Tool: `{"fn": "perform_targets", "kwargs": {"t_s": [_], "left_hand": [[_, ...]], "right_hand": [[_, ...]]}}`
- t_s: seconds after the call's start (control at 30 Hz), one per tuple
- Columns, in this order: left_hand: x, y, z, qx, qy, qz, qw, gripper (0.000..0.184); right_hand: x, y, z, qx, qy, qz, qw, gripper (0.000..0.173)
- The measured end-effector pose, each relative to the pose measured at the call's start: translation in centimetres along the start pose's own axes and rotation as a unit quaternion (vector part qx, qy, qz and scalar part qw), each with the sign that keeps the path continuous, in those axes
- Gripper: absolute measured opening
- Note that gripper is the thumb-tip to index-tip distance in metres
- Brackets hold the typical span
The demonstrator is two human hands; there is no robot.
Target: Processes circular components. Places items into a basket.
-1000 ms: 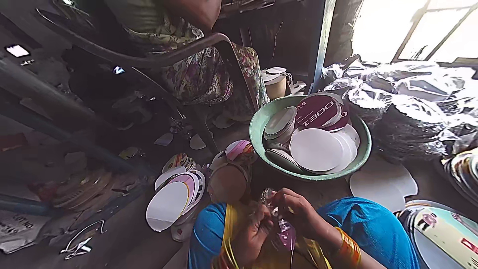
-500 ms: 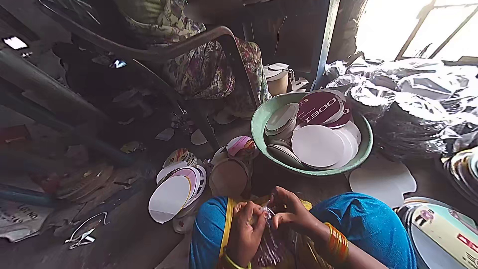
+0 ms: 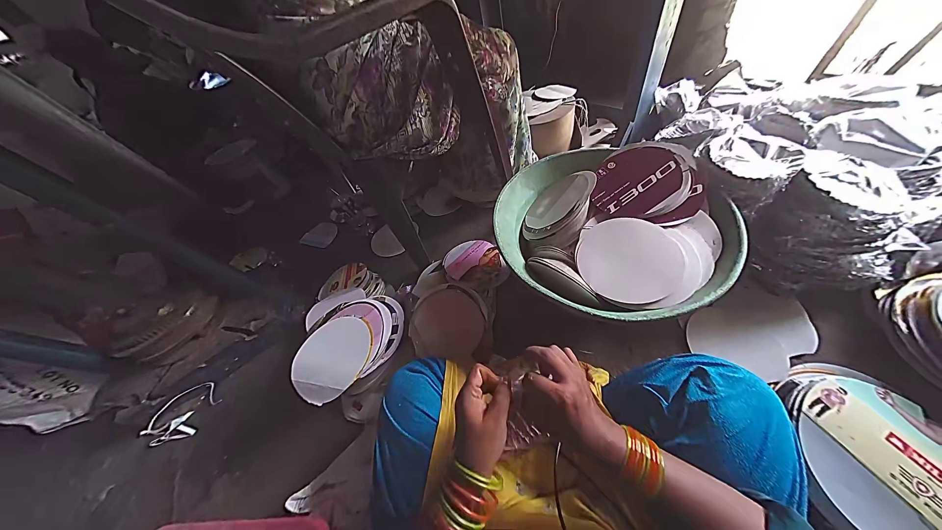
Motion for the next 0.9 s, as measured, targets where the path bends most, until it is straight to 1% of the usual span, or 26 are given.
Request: {"fn": "perform_targets", "kwargs": {"t_s": [0.07, 0.1, 0.13, 0.17, 0.2, 0.23, 0.27, 0.3, 0.37, 0.4, 0.43, 0.47, 0.5, 0.57, 0.6, 0.63, 0.67, 0.7, 0.73, 0.8, 0.87, 0.9], "left_hand": [[1.5, 0.6, -0.2, 0.028, -0.11, 0.071, 0.991, 0.011], [1.8, 0.8, -0.2, 0.046, -0.139, 0.086, 0.985, 0.014], [1.9, 1.0, -0.3, 0.07, -0.151, 0.095, 0.981, 0.015], [1.9, 1.1, -0.4, 0.095, -0.144, 0.094, 0.98, 0.015], [1.5, 1.1, -0.6, 0.115, -0.112, 0.076, 0.984, 0.011], [1.0, 0.9, -0.7, 0.123, -0.053, 0.038, 0.99, 0.006], [0.2, 0.5, -0.7, 0.115, 0.021, -0.019, 0.993, 0.007], [-0.7, 0.2, -0.5, 0.099, 0.1, -0.082, 0.987, 0.013], [-2.6, -0.3, 0.5, 0.049, 0.226, -0.2, 0.952, 0.021], [-3.3, -0.3, 1.0, 0.024, 0.27, -0.243, 0.931, 0.023], [-3.7, -0.3, 1.5, 0.005, 0.296, -0.27, 0.916, 0.024], [-3.8, -0.3, 1.7, -0.003, 0.302, -0.281, 0.911, 0.025], [-3.7, -0.3, 1.6, 0.005, 0.29, -0.274, 0.917, 0.025], [-2.8, -0.2, 0.9, 0.068, 0.218, -0.203, 0.952, 0.017], [-1.9, 0.0, 0.4, 0.122, 0.155, -0.125, 0.972, 0.009], [-0.9, 0.3, 0.0, 0.171, 0.083, -0.025, 0.981, 0.003], [0.2, 0.7, -0.3, 0.205, 0.008, 0.084, 0.975, 0.01], [1.2, 1.1, -0.3, 0.218, -0.064, 0.176, 0.958, 0.017], [1.9, 1.3, -0.2, 0.216, -0.116, 0.234, 0.941, 0.021], [2.7, 1.4, 0.0, 0.199, -0.174, 0.281, 0.923, 0.023], [3.1, 1.1, 0.0, 0.182, -0.194, 0.285, 0.921, 0.022], [3.2, 1.1, 0.0, 0.178, -0.199, 0.282, 0.921, 0.022]], "right_hand": [[0.8, 0.1, 0.4, -0.014, -0.065, 0.023, 0.997, 0.008], [0.8, 0.2, 0.5, -0.016, -0.082, 0.019, 0.996, 0.01], [0.7, 0.3, 0.6, -0.018, -0.087, 0.009, 0.996, 0.01], [0.4, 0.3, 0.6, -0.02, -0.082, -0.006, 0.996, 0.008], [0.1, 0.3, 0.6, -0.022, -0.07, -0.026, 0.997, 0.006], [-0.3, 0.4, 0.6, -0.021, -0.048, -0.055, 0.997, 0.006], [-0.7, 0.5, 0.5, -0.012, -0.018, -0.088, 0.996, 0.006], [-1.0, 0.6, 0.3, 0.001, 0.013, -0.121, 0.993, 0.004], [-1.4, 1.0, 0.2, 0.037, 0.058, -0.172, 0.983, 0.004], [-1.5, 1.1, 0.0, 0.054, 0.067, -0.191, 0.978, 0.005], [-1.5, 1.1, -0.1, 0.068, 0.067, -0.203, 0.974, 0.005], [-1.5, 1.1, -0.1, 0.075, 0.062, -0.205, 0.974, 0.004], [-1.4, 1.0, -0.1, 0.078, 0.055, -0.197, 0.976, 0.004], [-1.3, 0.8, -0.2, 0.073, 0.039, -0.153, 0.985, 0.003], [-1.3, 0.7, -0.3, 0.072, 0.037, -0.138, 0.987, 0.004], [-1.4, 0.7, -0.4, 0.073, 0.038, -0.131, 0.988, 0.005], [-1.5, 0.7, -0.4, 0.076, 0.039, -0.13, 0.988, 0.008], [-1.6, 0.7, -0.5, 0.076, 0.037, -0.133, 0.987, 0.01], [-1.7, 0.5, -0.5, 0.073, 0.03, -0.138, 0.987, 0.013], [-1.5, 0.1, -0.3, 0.047, 0.0, -0.14, 0.989, 0.015], [-0.9, -0.4, -0.1, 0.025, -0.033, -0.138, 0.99, 0.01], [-0.5, -0.4, 0.0, 0.02, -0.043, -0.13, 0.99, 0.01]]}}
Point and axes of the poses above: each hand's wrist, its own z-axis away from the middle knuckle, its own y-axis out of the palm, x = y × z, the point moved 10 cm from there along -z, towards the middle knuckle, and after that the axes turned 3 degrees about -z, right-handed, at the moved point
